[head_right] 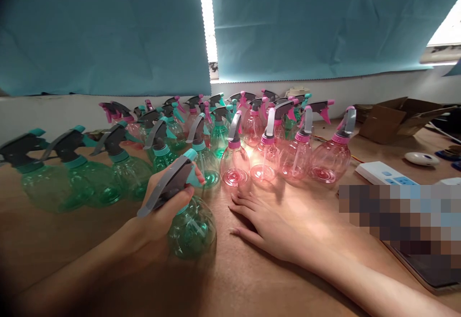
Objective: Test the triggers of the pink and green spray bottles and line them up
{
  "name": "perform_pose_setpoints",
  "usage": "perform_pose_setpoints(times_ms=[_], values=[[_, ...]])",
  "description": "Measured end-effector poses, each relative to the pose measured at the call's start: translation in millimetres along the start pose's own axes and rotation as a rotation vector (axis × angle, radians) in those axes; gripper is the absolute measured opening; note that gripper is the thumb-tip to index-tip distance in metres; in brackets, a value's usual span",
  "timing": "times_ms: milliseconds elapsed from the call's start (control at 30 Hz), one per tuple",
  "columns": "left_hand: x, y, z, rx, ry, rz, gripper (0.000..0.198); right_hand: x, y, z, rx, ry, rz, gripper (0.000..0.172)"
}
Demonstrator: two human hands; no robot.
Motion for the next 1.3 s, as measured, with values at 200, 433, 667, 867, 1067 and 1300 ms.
perform_pose_setpoints(times_ms=[200,433,667,867,1067,1300], values=[[-1.8,-4,12,0.046,-0.01,-0.054,0.014,-2,-1,-2,-0.01,-0.013,-0.002,0.051],[-2.8,-7,15,0.042,-0.045,-0.079,0.024,-3,1,-1,-0.015,-0.035,0.038,0.054],[-4.2,-8,17,0.082,-0.057,-0.068,0.026,-3,0,-2,-0.005,-0.055,0.047,0.056],[-3.2,-8,17,0.084,-0.052,-0.084,0.024,-4,0,-2,-0.018,-0.043,0.053,0.056],[-3.8,-8,19,0.097,-0.069,-0.085,0.022,-4,0,-3,-0.012,-0.043,0.055,0.055],[-4.1,-7,18,0.093,-0.057,-0.07,0.022,-4,-1,-2,-0.03,-0.054,0.079,0.056]])
Point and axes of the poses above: each hand's wrist, its own y-axis towards the middle knuckle, its own x-axis out of the back of the hand, z = x × y, the point moved 7 cm from there along y, towards the middle knuckle, and after that the axes turned 9 degrees about -z, right-handed, at the moved point
